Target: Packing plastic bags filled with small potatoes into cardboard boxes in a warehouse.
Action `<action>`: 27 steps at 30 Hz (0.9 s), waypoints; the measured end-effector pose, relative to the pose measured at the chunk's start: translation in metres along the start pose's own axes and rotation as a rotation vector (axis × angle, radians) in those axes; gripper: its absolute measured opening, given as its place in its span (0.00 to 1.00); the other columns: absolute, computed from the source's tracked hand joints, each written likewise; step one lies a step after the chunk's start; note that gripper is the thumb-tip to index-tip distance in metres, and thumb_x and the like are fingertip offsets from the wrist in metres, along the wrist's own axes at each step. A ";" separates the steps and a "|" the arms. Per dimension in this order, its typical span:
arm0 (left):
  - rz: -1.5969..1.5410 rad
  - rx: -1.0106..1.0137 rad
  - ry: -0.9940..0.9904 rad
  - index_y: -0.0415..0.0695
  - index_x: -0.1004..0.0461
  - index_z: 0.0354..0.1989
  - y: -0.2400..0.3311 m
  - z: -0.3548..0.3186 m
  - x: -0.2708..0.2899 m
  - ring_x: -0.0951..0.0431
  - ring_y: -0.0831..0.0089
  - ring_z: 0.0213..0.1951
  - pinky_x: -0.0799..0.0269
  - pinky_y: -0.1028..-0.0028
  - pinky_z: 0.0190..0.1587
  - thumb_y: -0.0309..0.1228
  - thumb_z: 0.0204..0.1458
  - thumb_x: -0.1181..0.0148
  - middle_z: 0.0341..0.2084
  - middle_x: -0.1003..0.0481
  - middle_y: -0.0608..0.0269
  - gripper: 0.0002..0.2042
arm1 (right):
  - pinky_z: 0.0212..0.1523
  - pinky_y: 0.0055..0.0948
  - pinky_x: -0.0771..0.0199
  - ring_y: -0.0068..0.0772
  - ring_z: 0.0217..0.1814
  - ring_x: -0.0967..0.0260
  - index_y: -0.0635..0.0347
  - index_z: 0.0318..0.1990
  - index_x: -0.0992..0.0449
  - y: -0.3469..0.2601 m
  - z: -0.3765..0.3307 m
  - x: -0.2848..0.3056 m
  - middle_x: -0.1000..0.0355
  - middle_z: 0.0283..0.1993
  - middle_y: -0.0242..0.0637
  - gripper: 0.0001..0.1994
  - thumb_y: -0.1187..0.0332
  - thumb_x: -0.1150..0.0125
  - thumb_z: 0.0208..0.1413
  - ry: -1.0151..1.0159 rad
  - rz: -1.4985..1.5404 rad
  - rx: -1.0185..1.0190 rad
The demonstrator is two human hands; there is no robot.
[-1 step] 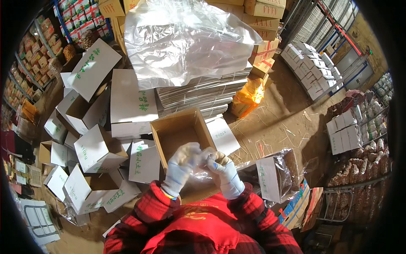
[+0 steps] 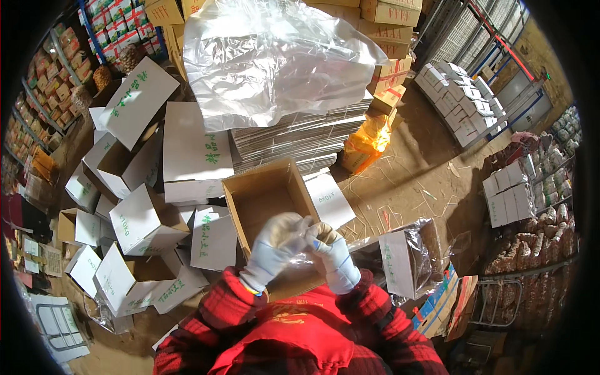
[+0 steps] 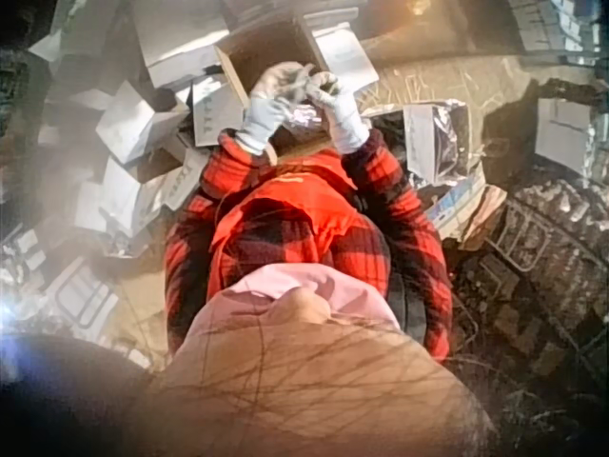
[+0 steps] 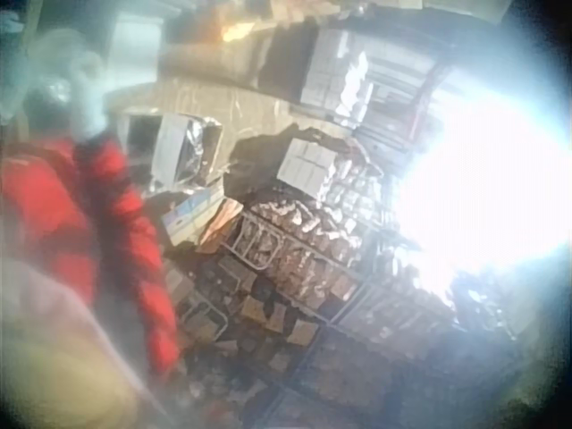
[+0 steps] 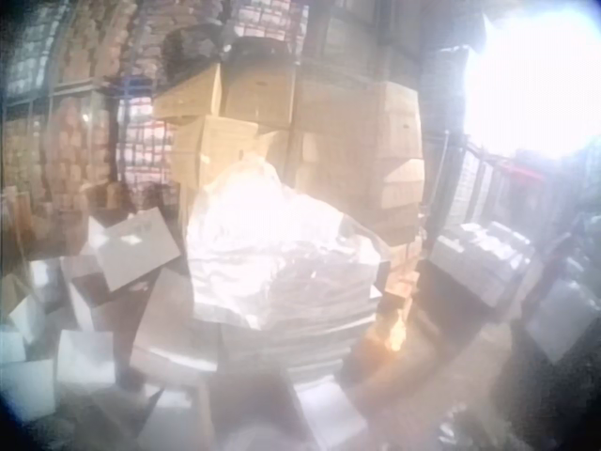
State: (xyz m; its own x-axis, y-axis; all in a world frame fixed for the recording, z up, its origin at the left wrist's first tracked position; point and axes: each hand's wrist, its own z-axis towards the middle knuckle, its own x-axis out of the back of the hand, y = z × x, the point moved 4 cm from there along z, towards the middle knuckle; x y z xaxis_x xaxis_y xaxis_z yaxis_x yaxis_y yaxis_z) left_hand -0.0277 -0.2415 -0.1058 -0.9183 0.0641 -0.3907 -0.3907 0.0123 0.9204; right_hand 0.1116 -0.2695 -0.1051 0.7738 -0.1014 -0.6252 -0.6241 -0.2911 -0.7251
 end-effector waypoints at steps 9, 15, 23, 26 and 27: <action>0.494 -0.244 -0.139 0.43 0.28 0.34 0.001 0.009 0.004 0.29 0.82 0.31 0.30 0.80 0.36 0.27 0.54 0.45 0.27 0.27 0.69 0.03 | 0.43 0.20 0.32 0.22 0.39 0.31 0.65 0.43 0.29 0.011 0.021 0.009 0.28 0.36 0.33 0.13 0.78 0.40 0.49 0.052 -0.288 -0.012; 0.411 -0.094 0.085 0.43 0.29 0.41 -0.005 0.022 0.056 0.30 0.84 0.32 0.32 0.84 0.37 0.20 0.51 0.47 0.35 0.29 0.67 0.09 | 0.35 0.20 0.31 0.19 0.31 0.33 0.64 0.34 0.27 0.002 0.017 0.014 0.28 0.29 0.31 0.05 0.79 0.40 0.49 0.231 -0.482 0.100; 0.548 0.083 -0.028 0.40 0.27 0.34 0.003 0.010 0.037 0.29 0.79 0.31 0.31 0.77 0.38 0.27 0.52 0.43 0.28 0.25 0.65 0.05 | 0.40 0.24 0.30 0.22 0.43 0.34 0.64 0.49 0.32 0.024 0.021 0.039 0.29 0.42 0.31 0.20 0.73 0.37 0.48 0.051 -0.203 -0.033; 0.335 -0.004 0.147 0.41 0.28 0.36 -0.010 0.029 0.082 0.27 0.75 0.31 0.30 0.75 0.38 0.24 0.52 0.45 0.29 0.27 0.66 0.05 | 0.35 0.23 0.29 0.23 0.32 0.31 0.64 0.38 0.28 0.019 0.032 0.055 0.27 0.34 0.33 0.11 0.76 0.36 0.46 0.205 -0.591 0.059; 0.290 0.013 0.331 0.41 0.29 0.37 -0.005 0.037 0.112 0.26 0.73 0.30 0.29 0.74 0.36 0.23 0.51 0.45 0.30 0.27 0.66 0.06 | 0.34 0.23 0.29 0.24 0.30 0.31 0.64 0.36 0.28 0.011 0.030 0.062 0.27 0.32 0.34 0.10 0.76 0.36 0.46 0.216 -0.423 0.069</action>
State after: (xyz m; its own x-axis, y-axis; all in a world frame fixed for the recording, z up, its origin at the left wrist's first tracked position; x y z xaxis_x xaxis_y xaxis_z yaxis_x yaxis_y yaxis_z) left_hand -0.1263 -0.1978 -0.1541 -0.9615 -0.2569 -0.0978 -0.1152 0.0535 0.9919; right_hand 0.1492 -0.2506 -0.1603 0.9617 -0.1852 -0.2020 -0.2495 -0.2868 -0.9249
